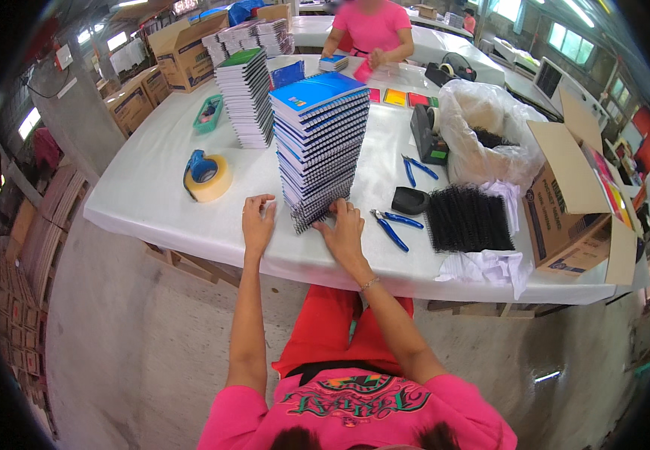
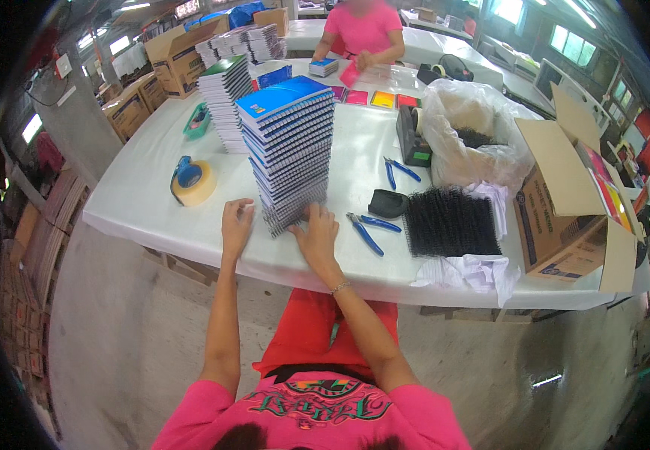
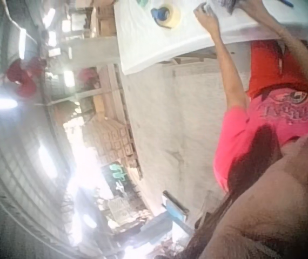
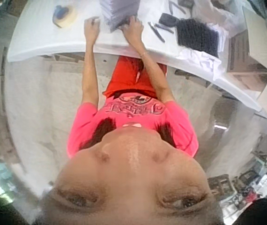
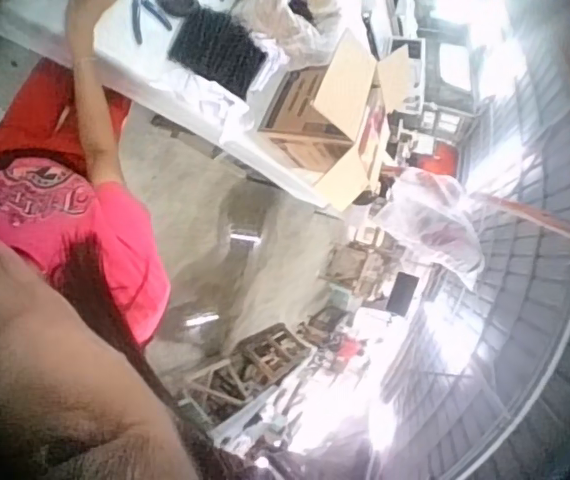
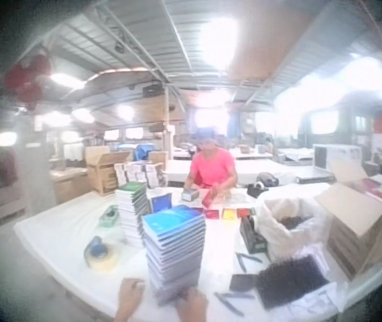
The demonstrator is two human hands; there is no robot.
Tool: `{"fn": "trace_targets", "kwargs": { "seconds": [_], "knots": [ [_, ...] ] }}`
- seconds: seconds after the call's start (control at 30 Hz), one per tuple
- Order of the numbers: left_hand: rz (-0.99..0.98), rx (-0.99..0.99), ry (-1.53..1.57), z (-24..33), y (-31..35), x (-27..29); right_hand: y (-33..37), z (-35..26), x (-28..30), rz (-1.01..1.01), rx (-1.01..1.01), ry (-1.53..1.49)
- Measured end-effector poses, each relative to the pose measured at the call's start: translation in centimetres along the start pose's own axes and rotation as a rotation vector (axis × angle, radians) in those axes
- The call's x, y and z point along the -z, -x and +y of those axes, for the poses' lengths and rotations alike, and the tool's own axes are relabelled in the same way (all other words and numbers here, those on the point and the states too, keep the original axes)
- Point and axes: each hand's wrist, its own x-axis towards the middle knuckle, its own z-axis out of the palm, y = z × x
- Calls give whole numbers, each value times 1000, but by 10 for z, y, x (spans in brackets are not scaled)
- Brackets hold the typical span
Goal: The person uses pliers to trim the spiral binding of stacked notebooks. They repeatedly cut small sections of the metal spiral and place the removed pieces on the table. The person works on multiple notebooks in a repetitive manner.
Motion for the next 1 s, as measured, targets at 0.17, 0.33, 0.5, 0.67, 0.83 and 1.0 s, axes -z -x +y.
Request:
{"fn": "trace_targets", "kwargs": {
  "seconds": [0.17,0.33,0.5,0.67,0.83,1.0],
  "knots": [
    [-24,-8,8,7,3,1,2,8,0,-8,20,-26],
    [-15,-21,6,4,3,-1,6,7,2,-5,89,-69],
    [-28,-61,11,5,2,-5,4,18,10,-61,156,-116],
    [-48,-40,13,-4,1,0,7,19,17,-90,288,-211],
    [-64,-25,-9,-1,0,0,6,29,30,-110,267,-281],
    [-78,-48,-5,6,0,-5,-2,43,54,-136,125,-299]
  ]
}}
